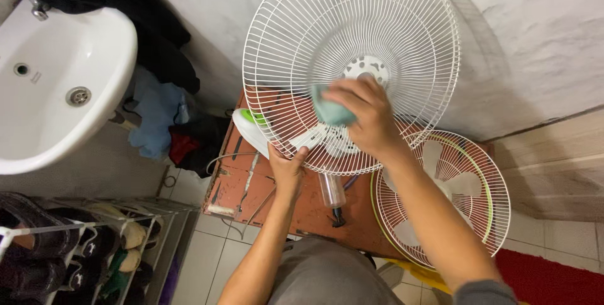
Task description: The person wipes the front grill of a white pedestal fan with a cloth, then removes the grill and wipes the fan blades. The person places the grill back on the fan.
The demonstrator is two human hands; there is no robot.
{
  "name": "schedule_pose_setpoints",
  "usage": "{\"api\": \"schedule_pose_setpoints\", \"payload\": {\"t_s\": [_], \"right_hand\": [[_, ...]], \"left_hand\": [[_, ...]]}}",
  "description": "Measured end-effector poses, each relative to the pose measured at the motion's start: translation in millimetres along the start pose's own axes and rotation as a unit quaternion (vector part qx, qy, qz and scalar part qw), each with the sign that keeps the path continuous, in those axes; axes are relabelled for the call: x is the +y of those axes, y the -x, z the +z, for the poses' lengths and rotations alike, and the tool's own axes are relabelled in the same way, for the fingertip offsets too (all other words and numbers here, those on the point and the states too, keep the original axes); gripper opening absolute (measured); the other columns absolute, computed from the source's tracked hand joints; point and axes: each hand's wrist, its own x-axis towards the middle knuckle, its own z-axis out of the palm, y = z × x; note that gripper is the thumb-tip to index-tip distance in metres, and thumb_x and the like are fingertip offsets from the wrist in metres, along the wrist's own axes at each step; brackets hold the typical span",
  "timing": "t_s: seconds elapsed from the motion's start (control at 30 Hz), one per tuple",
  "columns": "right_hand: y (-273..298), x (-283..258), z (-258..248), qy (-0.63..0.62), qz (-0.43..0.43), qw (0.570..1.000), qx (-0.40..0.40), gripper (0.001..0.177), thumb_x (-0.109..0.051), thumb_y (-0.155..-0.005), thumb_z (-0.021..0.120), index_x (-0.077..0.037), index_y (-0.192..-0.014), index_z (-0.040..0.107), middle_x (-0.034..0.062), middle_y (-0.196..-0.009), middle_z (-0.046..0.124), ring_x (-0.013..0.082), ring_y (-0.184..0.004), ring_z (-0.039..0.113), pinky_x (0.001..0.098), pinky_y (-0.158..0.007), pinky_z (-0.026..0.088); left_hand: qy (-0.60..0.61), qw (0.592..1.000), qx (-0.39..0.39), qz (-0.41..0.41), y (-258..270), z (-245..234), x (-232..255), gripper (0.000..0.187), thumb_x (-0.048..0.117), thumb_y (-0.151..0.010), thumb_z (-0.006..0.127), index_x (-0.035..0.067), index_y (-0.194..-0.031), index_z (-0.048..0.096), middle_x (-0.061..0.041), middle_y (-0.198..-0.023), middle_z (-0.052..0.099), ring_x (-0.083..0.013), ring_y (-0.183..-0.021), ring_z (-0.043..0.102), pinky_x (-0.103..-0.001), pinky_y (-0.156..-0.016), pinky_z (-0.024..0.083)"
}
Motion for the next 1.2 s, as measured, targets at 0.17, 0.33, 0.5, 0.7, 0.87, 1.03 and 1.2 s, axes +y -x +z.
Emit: {"api": "schedule_pose_setpoints", "payload": {"t_s": [0.17,0.33,0.5,0.7,0.87,1.03,1.2], "right_hand": [[-11.9,-8.0,44.3,0.044,-0.060,0.997,-0.037,0.039,0.006,-0.087,0.070,-0.023,-0.111,0.074,-0.0027,-0.125,0.072,0.0187,-0.113,0.059,0.0365,-0.095,0.044],[46.7,-21.4,32.5,-0.002,-0.024,0.995,-0.093,0.037,0.006,-0.085,0.070,-0.024,-0.105,0.076,-0.0070,-0.120,0.073,0.0186,-0.107,0.058,0.0350,-0.095,0.046],[40.8,-26.0,3.3,-0.080,0.007,0.982,-0.171,0.057,0.015,-0.068,0.064,-0.021,-0.110,0.077,-0.0030,-0.119,0.073,0.0187,-0.114,0.062,0.0385,-0.099,0.046],[-47.1,-32.7,44.2,0.002,-0.071,0.997,0.006,0.025,-0.006,-0.092,0.070,-0.020,-0.112,0.075,-0.0022,-0.127,0.069,0.0217,-0.123,0.057,0.0410,-0.102,0.042],[-22.7,-48.2,65.5,0.001,-0.155,0.987,-0.043,0.023,-0.007,-0.100,0.064,-0.022,-0.112,0.076,-0.0074,-0.130,0.070,0.0155,-0.128,0.055,0.0376,-0.105,0.037],[22.3,-41.5,47.0,0.013,-0.109,0.991,-0.077,0.026,-0.006,-0.094,0.065,-0.022,-0.111,0.077,-0.0097,-0.128,0.071,0.0135,-0.127,0.056,0.0353,-0.102,0.037],[60.1,-34.2,35.5,0.003,-0.123,0.990,-0.075,0.028,-0.007,-0.087,0.074,-0.023,-0.109,0.075,-0.0090,-0.129,0.070,0.0157,-0.126,0.056,0.0357,-0.105,0.038]], "left_hand": [[-0.057,0.997,0.022,0.043,-9.2,-10.4,-1.8,0.074,0.018,-0.082,0.087,0.001,-0.139,0.043,-0.014,-0.127,0.063,-0.0245,-0.115,0.065,-0.036,-0.098,0.057],[-0.037,0.997,0.017,0.060,-12.0,-7.7,10.9,0.077,0.017,-0.079,0.088,0.003,-0.140,0.043,-0.011,-0.129,0.063,-0.0205,-0.116,0.064,-0.034,-0.100,0.054],[-0.069,0.995,-0.004,0.069,-27.4,-15.1,31.3,0.079,0.024,-0.078,0.092,0.001,-0.136,0.044,-0.011,-0.124,0.066,-0.0210,-0.112,0.067,-0.035,-0.096,0.057],[-0.089,0.991,0.010,0.101,-25.3,-18.7,17.5,0.078,0.031,-0.077,0.089,0.003,-0.136,0.046,-0.009,-0.120,0.066,-0.0166,-0.107,0.068,-0.032,-0.091,0.057],[-0.057,0.995,0.058,0.060,-32.6,-25.5,13.8,0.045,0.019,-0.094,0.074,-0.001,-0.129,0.053,-0.011,-0.116,0.066,-0.0176,-0.100,0.065,-0.032,-0.085,0.057],[-0.067,0.990,0.058,0.109,-27.9,-20.5,3.9,0.043,0.021,-0.099,0.069,0.001,-0.132,0.051,-0.008,-0.122,0.065,-0.0157,-0.111,0.064,-0.029,-0.095,0.054],[0.003,0.995,0.051,0.081,-28.7,-10.5,15.4,0.061,0.052,-0.102,0.060,0.000,-0.132,0.051,-0.010,-0.118,0.066,-0.0181,-0.104,0.064,-0.033,-0.088,0.056]]}}
